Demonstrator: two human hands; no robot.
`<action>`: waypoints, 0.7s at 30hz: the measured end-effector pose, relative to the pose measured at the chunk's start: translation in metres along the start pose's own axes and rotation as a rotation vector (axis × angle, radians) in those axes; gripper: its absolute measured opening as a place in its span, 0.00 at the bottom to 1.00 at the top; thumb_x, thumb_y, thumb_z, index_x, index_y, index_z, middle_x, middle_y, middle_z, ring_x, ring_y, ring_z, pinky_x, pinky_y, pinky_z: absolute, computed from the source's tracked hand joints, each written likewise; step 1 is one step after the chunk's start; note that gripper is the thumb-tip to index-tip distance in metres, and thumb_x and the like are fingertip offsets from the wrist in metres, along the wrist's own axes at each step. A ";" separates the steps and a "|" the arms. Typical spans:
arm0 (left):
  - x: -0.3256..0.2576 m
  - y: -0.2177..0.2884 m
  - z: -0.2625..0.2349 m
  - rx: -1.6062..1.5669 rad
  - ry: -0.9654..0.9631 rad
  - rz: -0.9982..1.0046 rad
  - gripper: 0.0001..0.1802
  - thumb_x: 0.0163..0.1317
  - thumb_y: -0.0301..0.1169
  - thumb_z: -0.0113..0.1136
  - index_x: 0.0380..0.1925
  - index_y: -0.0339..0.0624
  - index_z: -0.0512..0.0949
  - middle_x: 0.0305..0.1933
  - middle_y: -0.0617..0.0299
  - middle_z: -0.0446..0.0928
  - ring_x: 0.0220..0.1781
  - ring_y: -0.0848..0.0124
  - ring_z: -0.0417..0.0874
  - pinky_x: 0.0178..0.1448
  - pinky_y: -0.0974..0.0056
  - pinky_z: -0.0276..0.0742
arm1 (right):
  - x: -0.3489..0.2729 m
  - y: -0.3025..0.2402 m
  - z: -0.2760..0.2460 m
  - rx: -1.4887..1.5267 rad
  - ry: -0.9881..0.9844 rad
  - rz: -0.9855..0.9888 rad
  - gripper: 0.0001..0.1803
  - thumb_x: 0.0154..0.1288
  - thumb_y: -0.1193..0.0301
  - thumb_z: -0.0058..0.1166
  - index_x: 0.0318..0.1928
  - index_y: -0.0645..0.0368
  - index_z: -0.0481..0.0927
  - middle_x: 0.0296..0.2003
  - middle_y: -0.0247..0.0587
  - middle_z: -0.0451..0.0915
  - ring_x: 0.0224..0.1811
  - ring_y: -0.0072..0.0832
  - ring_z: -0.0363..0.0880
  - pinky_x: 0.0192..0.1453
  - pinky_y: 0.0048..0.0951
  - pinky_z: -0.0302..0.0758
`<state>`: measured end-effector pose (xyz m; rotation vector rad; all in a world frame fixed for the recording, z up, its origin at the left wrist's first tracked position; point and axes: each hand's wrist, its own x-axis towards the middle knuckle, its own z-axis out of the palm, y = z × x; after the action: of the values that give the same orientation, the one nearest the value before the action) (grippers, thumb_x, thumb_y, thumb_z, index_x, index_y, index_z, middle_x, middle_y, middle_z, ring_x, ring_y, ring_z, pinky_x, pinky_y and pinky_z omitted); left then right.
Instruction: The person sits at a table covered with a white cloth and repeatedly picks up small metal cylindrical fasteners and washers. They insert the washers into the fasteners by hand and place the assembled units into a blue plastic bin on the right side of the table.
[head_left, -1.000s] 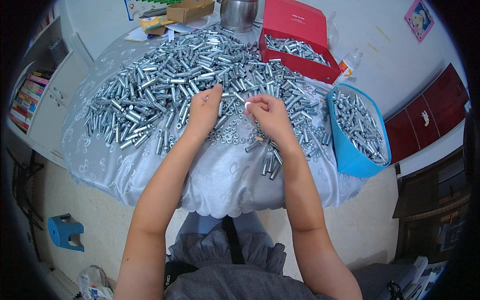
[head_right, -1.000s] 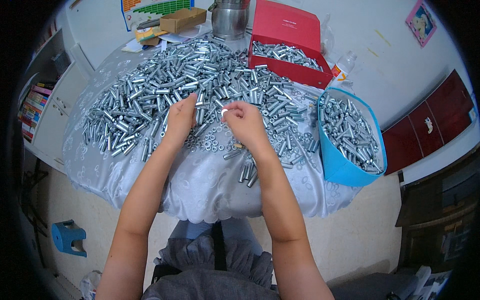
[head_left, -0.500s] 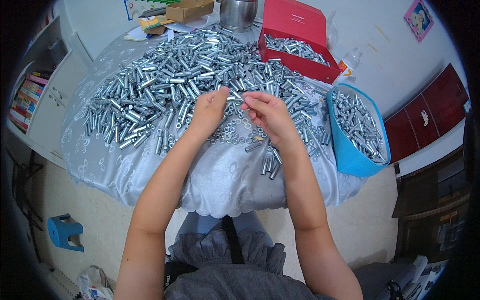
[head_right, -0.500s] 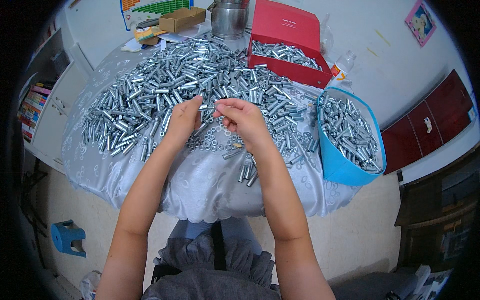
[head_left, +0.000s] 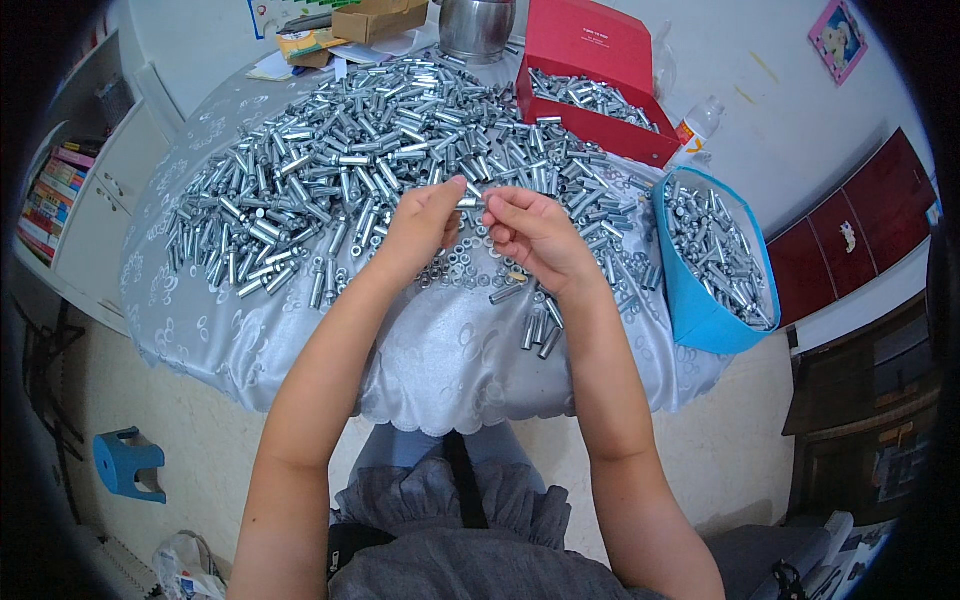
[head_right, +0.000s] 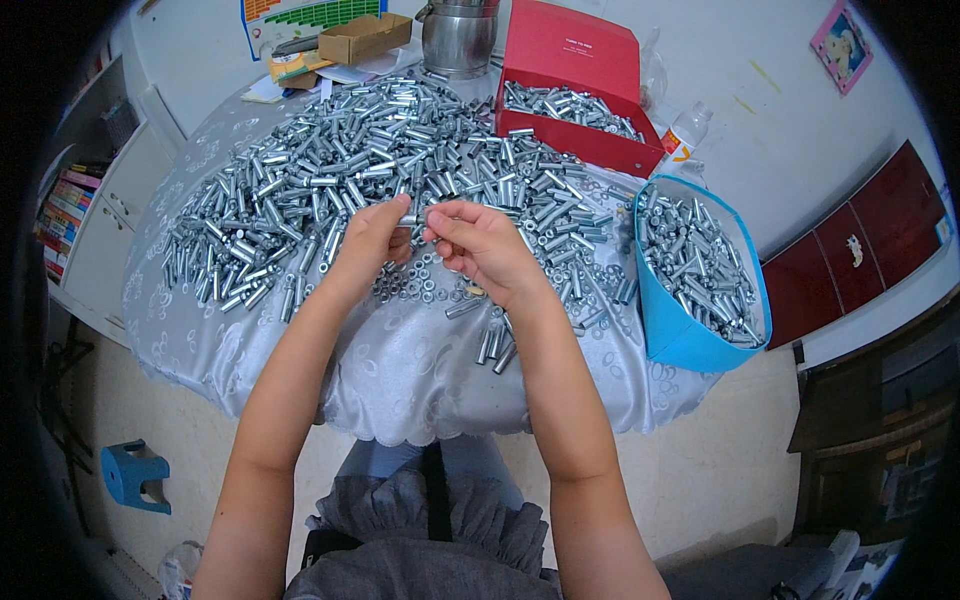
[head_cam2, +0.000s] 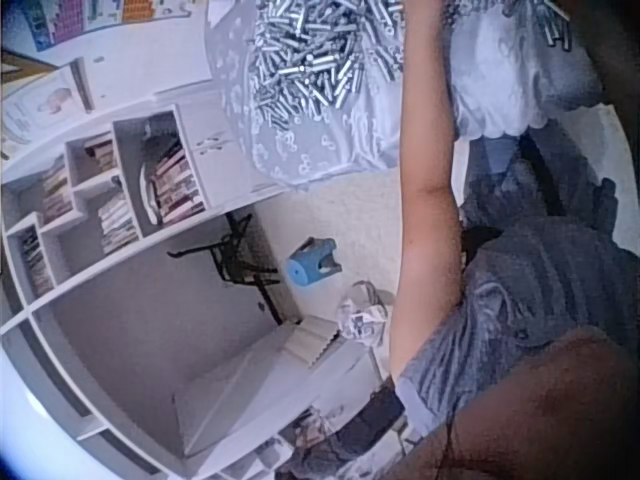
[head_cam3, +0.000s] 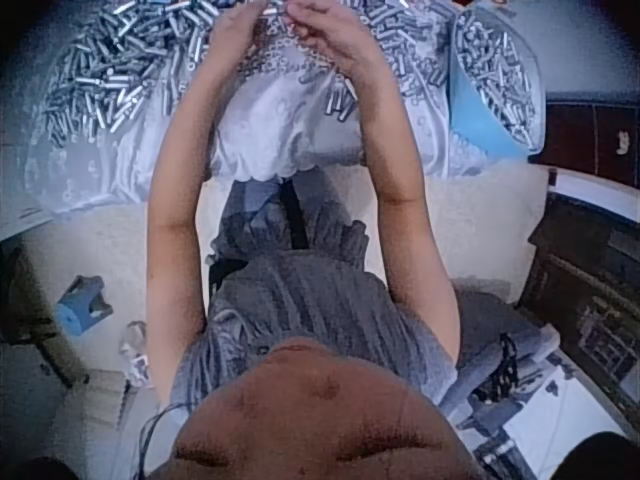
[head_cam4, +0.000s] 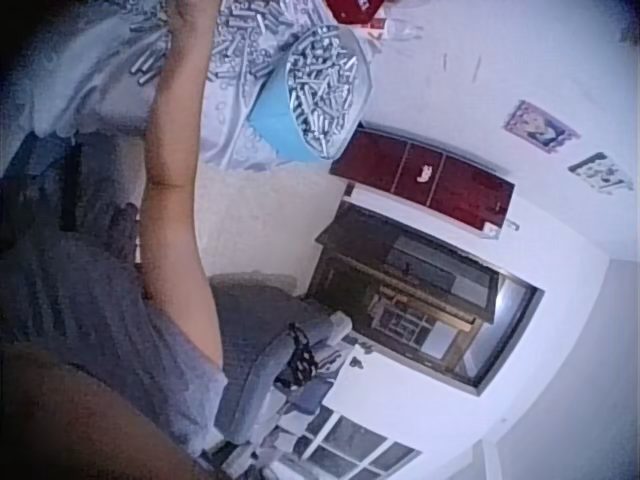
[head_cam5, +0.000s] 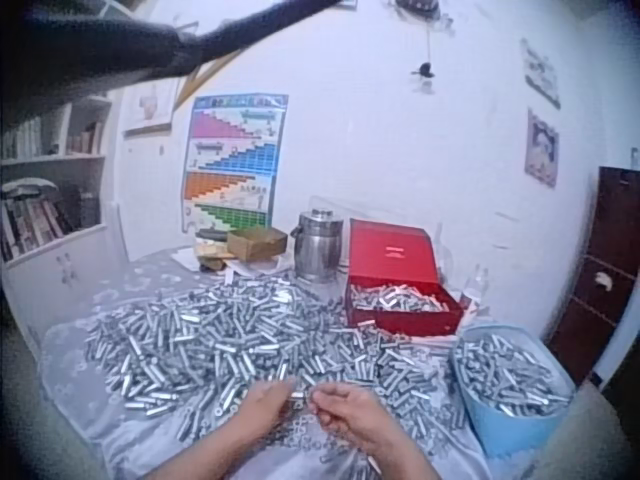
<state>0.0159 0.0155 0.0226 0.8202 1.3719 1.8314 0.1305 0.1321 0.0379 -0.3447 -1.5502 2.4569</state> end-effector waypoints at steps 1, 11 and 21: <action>-0.001 0.001 0.001 -0.015 -0.008 -0.003 0.21 0.61 0.44 0.48 0.13 0.50 0.59 0.11 0.74 0.51 0.13 0.81 0.52 0.20 0.71 0.49 | 0.000 0.000 0.000 0.008 -0.009 0.000 0.09 0.61 0.70 0.51 0.40 0.61 0.74 0.28 0.32 0.76 0.23 0.13 0.69 0.24 0.12 0.67; -0.001 0.002 0.000 -0.070 -0.019 -0.011 0.21 0.61 0.45 0.48 0.14 0.49 0.60 0.11 0.72 0.55 0.13 0.79 0.56 0.21 0.71 0.53 | 0.001 0.003 0.000 0.010 -0.005 -0.041 0.12 0.57 0.69 0.56 0.41 0.58 0.74 0.30 0.30 0.77 0.25 0.13 0.71 0.27 0.13 0.67; 0.001 -0.002 -0.003 0.123 0.054 0.104 0.23 0.62 0.44 0.47 0.11 0.46 0.64 0.11 0.71 0.61 0.13 0.81 0.59 0.19 0.73 0.54 | 0.004 0.010 0.012 -0.282 0.159 -0.295 0.10 0.57 0.69 0.56 0.36 0.62 0.78 0.25 0.28 0.76 0.22 0.12 0.70 0.25 0.13 0.65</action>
<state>0.0127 0.0153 0.0201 0.9268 1.5142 1.8749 0.1223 0.1184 0.0335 -0.3212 -1.7398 1.9473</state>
